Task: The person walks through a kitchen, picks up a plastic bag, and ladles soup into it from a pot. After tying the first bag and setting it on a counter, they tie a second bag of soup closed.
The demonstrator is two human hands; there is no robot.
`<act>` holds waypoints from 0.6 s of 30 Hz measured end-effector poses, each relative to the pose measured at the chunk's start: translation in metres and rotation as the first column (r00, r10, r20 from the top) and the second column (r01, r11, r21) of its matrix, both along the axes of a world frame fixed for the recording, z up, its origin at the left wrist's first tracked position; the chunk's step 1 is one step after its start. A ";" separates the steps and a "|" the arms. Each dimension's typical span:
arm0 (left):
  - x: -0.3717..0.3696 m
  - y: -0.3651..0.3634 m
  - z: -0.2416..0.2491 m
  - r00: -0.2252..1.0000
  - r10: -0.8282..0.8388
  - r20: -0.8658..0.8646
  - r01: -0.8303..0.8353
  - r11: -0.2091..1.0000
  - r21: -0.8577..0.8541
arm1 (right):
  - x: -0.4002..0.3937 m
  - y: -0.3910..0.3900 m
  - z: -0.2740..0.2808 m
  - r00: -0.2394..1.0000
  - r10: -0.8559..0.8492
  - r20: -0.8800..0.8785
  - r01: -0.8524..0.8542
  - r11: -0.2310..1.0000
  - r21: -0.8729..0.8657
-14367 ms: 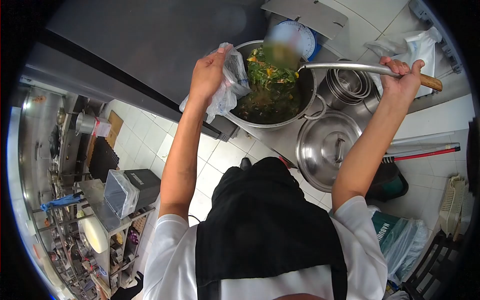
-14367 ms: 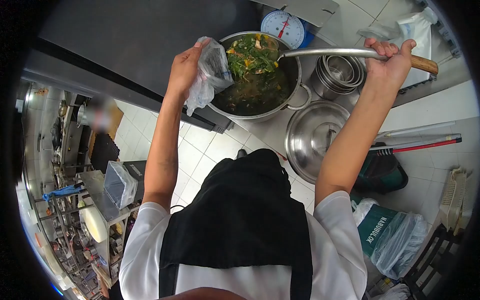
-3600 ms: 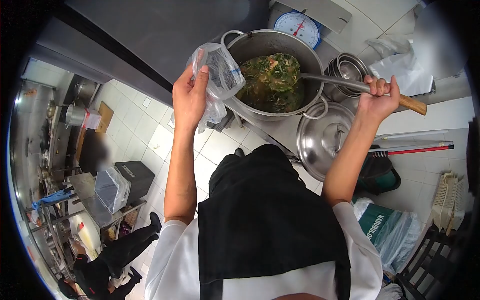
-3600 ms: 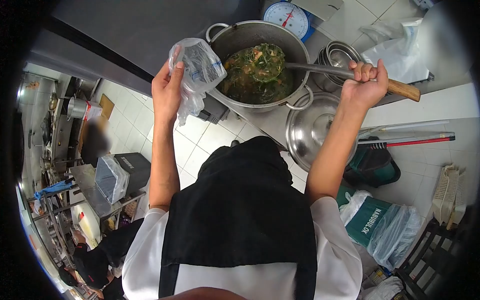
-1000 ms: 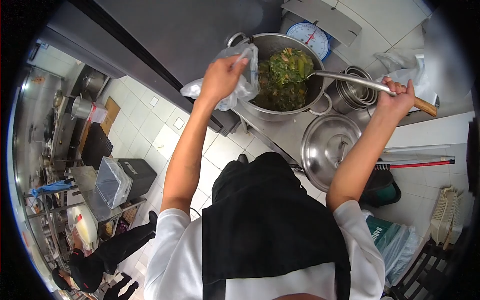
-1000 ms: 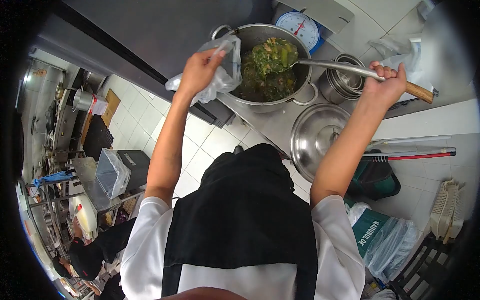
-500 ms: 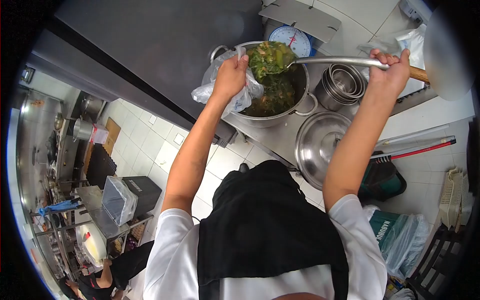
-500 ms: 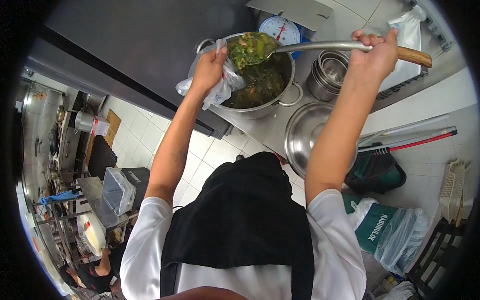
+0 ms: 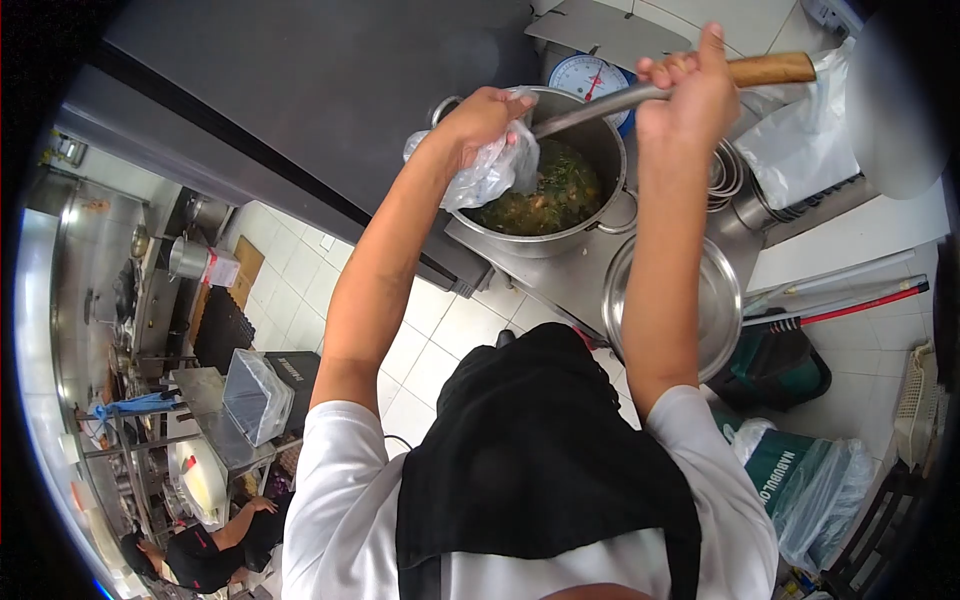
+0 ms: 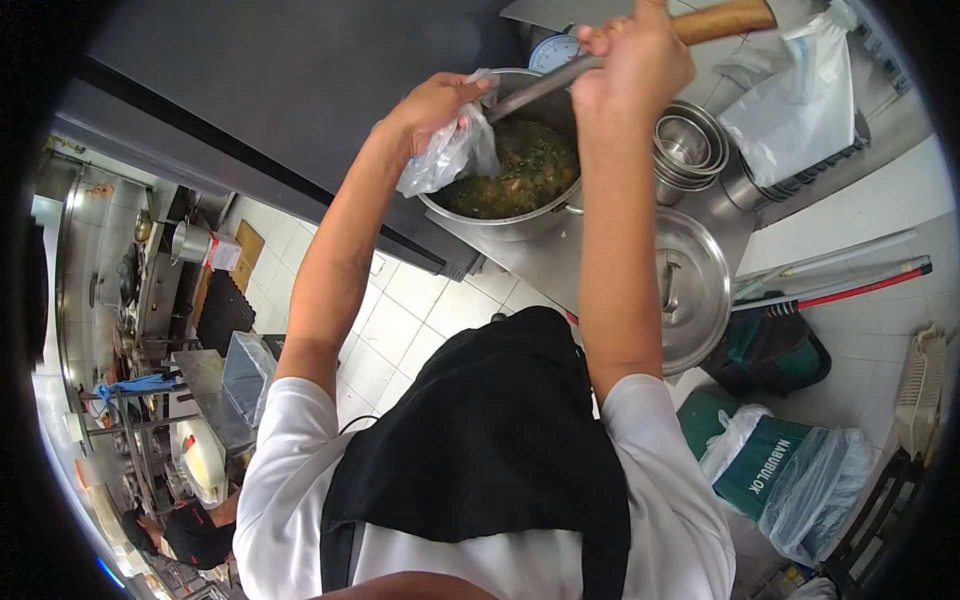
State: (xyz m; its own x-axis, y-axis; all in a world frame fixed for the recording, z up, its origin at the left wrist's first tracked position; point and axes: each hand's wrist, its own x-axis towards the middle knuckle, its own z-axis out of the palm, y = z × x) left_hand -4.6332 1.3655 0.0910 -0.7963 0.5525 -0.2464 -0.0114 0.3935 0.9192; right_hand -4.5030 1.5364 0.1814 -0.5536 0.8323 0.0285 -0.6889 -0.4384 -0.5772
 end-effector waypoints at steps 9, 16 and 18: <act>-0.027 -0.046 0.057 0.920 0.268 0.286 -0.390 0.546 0.742 | 0.007 -0.045 0.016 0.677 0.711 -0.192 -0.319 0.518 0.793; -0.031 -0.092 0.070 0.920 -0.038 0.391 -0.344 0.400 0.849 | 0.057 -0.019 0.091 0.583 0.810 -0.053 0.034 0.041 0.999; -0.025 -0.091 0.068 0.934 -0.062 0.352 -0.301 0.393 0.869 | 0.065 -0.006 0.104 0.600 0.799 -0.030 0.080 -0.023 0.997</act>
State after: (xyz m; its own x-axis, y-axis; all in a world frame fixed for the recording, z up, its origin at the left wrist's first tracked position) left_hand -4.6578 1.2750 0.1592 -0.8630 0.4921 0.1139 -0.3055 -0.6881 0.6581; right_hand -4.4382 1.5308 0.2853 -0.2431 -0.4788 0.8436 -0.9080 -0.1937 -0.3716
